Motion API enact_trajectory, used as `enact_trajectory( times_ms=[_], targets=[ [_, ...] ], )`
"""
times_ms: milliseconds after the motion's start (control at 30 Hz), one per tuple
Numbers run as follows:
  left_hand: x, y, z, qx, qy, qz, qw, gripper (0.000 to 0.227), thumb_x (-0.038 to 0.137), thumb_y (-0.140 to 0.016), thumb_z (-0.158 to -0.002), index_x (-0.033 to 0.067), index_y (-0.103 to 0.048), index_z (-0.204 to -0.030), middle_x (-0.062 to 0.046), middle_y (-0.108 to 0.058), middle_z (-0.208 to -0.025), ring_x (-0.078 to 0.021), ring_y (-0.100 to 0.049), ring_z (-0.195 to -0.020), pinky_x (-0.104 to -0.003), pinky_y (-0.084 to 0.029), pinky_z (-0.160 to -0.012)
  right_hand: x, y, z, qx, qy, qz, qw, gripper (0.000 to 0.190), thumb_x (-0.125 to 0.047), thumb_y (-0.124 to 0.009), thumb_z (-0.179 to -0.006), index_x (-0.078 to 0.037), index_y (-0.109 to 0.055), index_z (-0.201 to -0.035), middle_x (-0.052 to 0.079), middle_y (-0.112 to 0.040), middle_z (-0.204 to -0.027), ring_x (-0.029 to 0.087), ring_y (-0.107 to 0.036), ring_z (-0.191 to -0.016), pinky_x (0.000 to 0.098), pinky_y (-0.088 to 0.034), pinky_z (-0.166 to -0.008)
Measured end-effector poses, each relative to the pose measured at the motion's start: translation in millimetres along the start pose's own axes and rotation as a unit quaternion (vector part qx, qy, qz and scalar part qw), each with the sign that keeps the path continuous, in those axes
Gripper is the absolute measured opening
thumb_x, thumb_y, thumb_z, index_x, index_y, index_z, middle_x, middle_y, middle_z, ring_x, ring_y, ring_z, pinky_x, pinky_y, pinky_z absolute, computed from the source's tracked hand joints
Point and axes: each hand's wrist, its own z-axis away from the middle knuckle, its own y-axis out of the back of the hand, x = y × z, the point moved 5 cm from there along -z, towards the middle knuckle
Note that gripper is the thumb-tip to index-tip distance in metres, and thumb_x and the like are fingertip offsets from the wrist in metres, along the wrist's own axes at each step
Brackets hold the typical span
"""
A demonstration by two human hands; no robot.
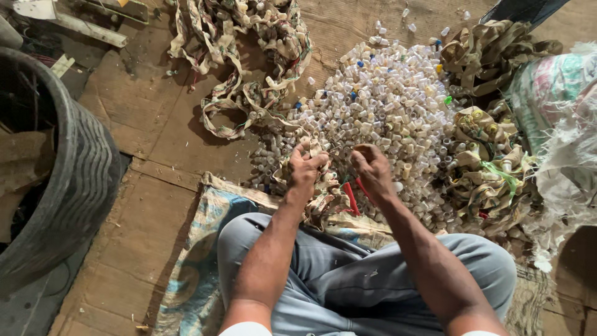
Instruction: The person sits on a mat and uses red-handled pliers to cut small plastic caps off a tangled bundle of wires. The cut caps are dropped onto a growing pile on the floor.
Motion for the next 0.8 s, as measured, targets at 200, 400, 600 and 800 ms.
enact_trajectory(
  times_ms=[200, 400, 600, 800],
  targets=[
    [-4.2, 2.7, -8.3, -0.011, -0.017, 0.003, 1.0, 0.07, -0.012, -0.076, -0.074, -0.0011, -0.041, -0.134, -0.02, -0.074, -0.098, -0.0251, -0.072, -0.08, -0.034, -0.06, -0.068, 33.5, 5.4, 26.1, -0.158, -0.13, 0.534, 0.82, 0.036, -0.037, -0.063, -0.1, -0.007, -0.05, -0.112, 0.018, -0.065, -0.101, 0.03, -0.067, -0.087, 0.0472, -0.056, -0.074],
    [-4.2, 12.3, -11.0, 0.011, -0.052, -0.054, 0.997, 0.071, -0.01, -0.077, -0.076, 0.0003, -0.042, -0.137, -0.02, -0.074, -0.105, -0.0229, -0.073, -0.087, -0.031, -0.062, -0.073, 71.4, -1.6, 22.1, -0.085, -0.051, 0.503, 0.859, 0.026, -0.025, -0.059, -0.097, -0.004, -0.052, -0.112, 0.019, -0.07, -0.094, 0.039, -0.07, -0.086, 0.0536, -0.053, -0.079],
    [5.2, 8.8, -4.4, 0.033, -0.063, -0.062, 0.996, 0.068, -0.007, -0.075, -0.077, 0.0034, -0.045, -0.136, -0.016, -0.065, -0.107, -0.0194, -0.067, -0.083, -0.029, -0.059, -0.065, 97.7, -5.2, 10.4, -0.067, -0.088, 0.536, 0.837, 0.026, -0.022, -0.069, -0.091, -0.005, -0.059, -0.108, 0.013, -0.063, -0.08, 0.035, -0.065, -0.077, 0.0511, -0.053, -0.07],
    [31.0, 2.7, 21.2, 0.065, 0.02, -0.12, 0.99, 0.067, 0.004, -0.072, -0.073, 0.016, -0.045, -0.133, -0.016, -0.066, -0.104, -0.0177, -0.056, -0.069, -0.029, -0.051, -0.049, 57.8, 3.0, 20.6, -0.133, -0.231, 0.083, 0.96, 0.017, -0.022, -0.068, -0.096, -0.007, -0.066, -0.103, 0.005, -0.059, -0.071, 0.016, -0.054, -0.058, 0.0356, -0.044, -0.053]
  ],
)
